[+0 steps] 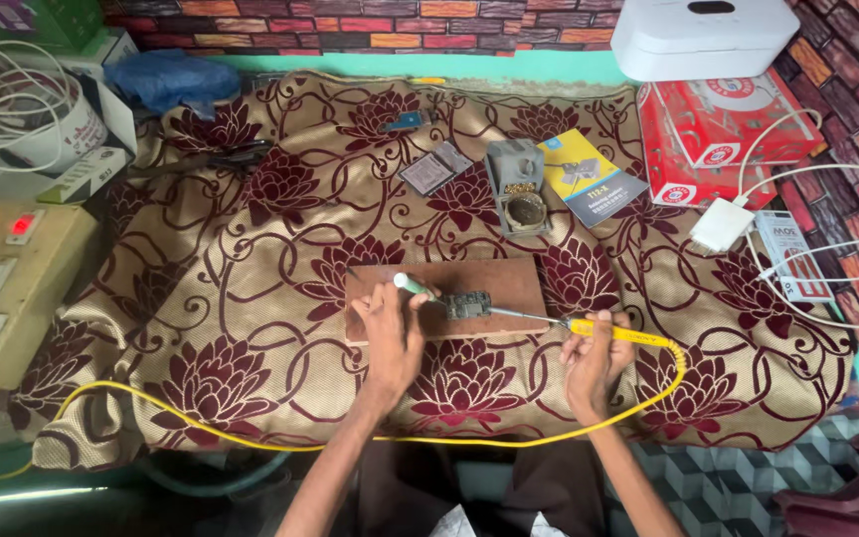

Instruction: The person uses a soldering iron and solder wire to apply solder to a small circuit board placed on a wooden block. They repeatedly heat components and feed solder to create joints on the board.

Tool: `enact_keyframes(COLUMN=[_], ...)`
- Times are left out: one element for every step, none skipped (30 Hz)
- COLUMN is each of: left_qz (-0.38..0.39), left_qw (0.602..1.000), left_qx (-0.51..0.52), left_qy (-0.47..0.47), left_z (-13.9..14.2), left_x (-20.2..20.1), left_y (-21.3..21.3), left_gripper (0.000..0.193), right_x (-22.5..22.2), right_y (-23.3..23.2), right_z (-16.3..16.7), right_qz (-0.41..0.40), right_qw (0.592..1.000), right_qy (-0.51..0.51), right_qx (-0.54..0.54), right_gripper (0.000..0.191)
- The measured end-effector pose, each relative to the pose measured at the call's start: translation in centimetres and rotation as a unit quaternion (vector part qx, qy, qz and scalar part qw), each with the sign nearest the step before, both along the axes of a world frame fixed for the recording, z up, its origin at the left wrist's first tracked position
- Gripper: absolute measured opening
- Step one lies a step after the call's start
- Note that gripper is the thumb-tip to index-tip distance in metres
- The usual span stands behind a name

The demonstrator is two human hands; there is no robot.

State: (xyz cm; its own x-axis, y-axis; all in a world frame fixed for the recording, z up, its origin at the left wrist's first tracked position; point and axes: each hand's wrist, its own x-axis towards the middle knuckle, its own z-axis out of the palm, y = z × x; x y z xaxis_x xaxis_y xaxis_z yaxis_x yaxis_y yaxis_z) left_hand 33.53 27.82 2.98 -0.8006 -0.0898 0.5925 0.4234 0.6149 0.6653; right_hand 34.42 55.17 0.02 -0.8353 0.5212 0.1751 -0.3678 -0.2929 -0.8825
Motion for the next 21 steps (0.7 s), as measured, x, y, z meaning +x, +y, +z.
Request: enact_keyframes(left_qz=[-0.006,-0.01,-0.013,-0.014,-0.016,-0.019,-0.014,-0.008,-0.003,0.0,0.003,0.007,-0.001,-0.01,-0.018,-0.011,-0.005,0.001,-0.002,-0.004,-0.007], left_qw=[1.0,1.0,0.999,1.0,1.0,1.0,1.0,1.0,0.999,1.0,1.0,0.999,0.999,0.999,0.999,0.999,0.999,0.999,0.999,0.999,0.998], left_qx=[-0.001,-0.001,-0.001,0.001,0.002,0.005,-0.003,-0.011,-0.019,-0.019,-0.021,-0.024,-0.025,-0.026,-0.028,-0.033,-0.037,-0.042,-0.042,-0.042,-0.041], left_qy=[-0.011,-0.026,-0.035,-0.023,-0.011,-0.003,0.004,0.013,0.025,0.011,-0.007,-0.021,-0.02,-0.022,-0.022,-0.018,-0.015,-0.016,-0.023,-0.03,-0.039], left_z=[0.02,0.03,0.09,0.14,0.19,0.19,0.2,0.2,0.23,0.23,0.2,0.21,0.18,0.11,0.07,0.05,-0.02,-0.1,-0.14,-0.17,-0.23], left_x=[0.12,0.29,0.31,0.37,0.4,0.55,0.63,0.66,0.54,0.44,0.48,0.26,0.18,0.26,0.14,-0.01,-0.02,0.14,0.08,0.14,0.25], left_y=[-0.07,-0.14,-0.22,-0.27,-0.29,-0.23,-0.15,-0.11,-0.08,0.09,0.08,0.13,0.12,0.1,0.15,0.12,0.18,0.22,0.18,0.16,0.16], left_gripper=[0.02,0.021,0.022,0.022,0.022,0.023,0.023,0.024,0.025,0.023,0.022,0.02,0.022,0.025,0.027,0.026,0.026,0.026,0.027,0.028,0.029], right_x=[0.28,0.77,0.94,1.03,1.07,1.17,1.2,1.15,1.04,0.93,0.97,0.83,0.81,0.9,0.9,0.85,0.8,0.92,0.86,0.88,0.94], right_y=[-0.14,-0.34,-0.54,-0.67,-0.79,-0.83,-0.81,-0.78,-0.76,-0.62,-0.61,-0.57,-0.55,-0.48,-0.43,-0.52,-0.52,-0.53,-0.54,-0.54,-0.49], right_z=[0.19,0.27,0.39,0.51,0.59,0.65,0.7,0.75,0.78,0.83,0.8,0.79,0.76,0.71,0.68,0.59,0.53,0.42,0.36,0.29,0.21], right_qz=[0.008,0.017,0.017,0.015,0.012,0.012,0.011,0.01,0.013,0.017,0.021,0.02,0.021,0.022,0.017,0.013,0.008,0.004,0.001,-0.002,0.001], right_qw=[1.0,0.998,0.998,0.997,0.996,0.996,0.995,0.995,0.995,0.994,0.994,0.994,0.994,0.994,0.994,0.994,0.994,0.993,0.993,0.992,0.993], right_qy=[-0.009,-0.022,-0.024,-0.021,-0.019,-0.016,-0.014,-0.01,-0.008,-0.008,-0.011,-0.006,-0.003,-0.002,-0.005,-0.004,-0.004,-0.002,0.003,0.007,0.008], right_qx=[0.027,0.054,0.063,0.073,0.081,0.088,0.095,0.103,0.103,0.105,0.105,0.105,0.106,0.107,0.109,0.109,0.108,0.115,0.122,0.129,0.115], right_gripper=[0.022,0.023,0.024,0.024,0.025,0.025,0.026,0.026,0.026,0.025,0.024,0.024,0.024,0.024,0.024,0.024,0.024,0.024,0.025,0.025,0.025])
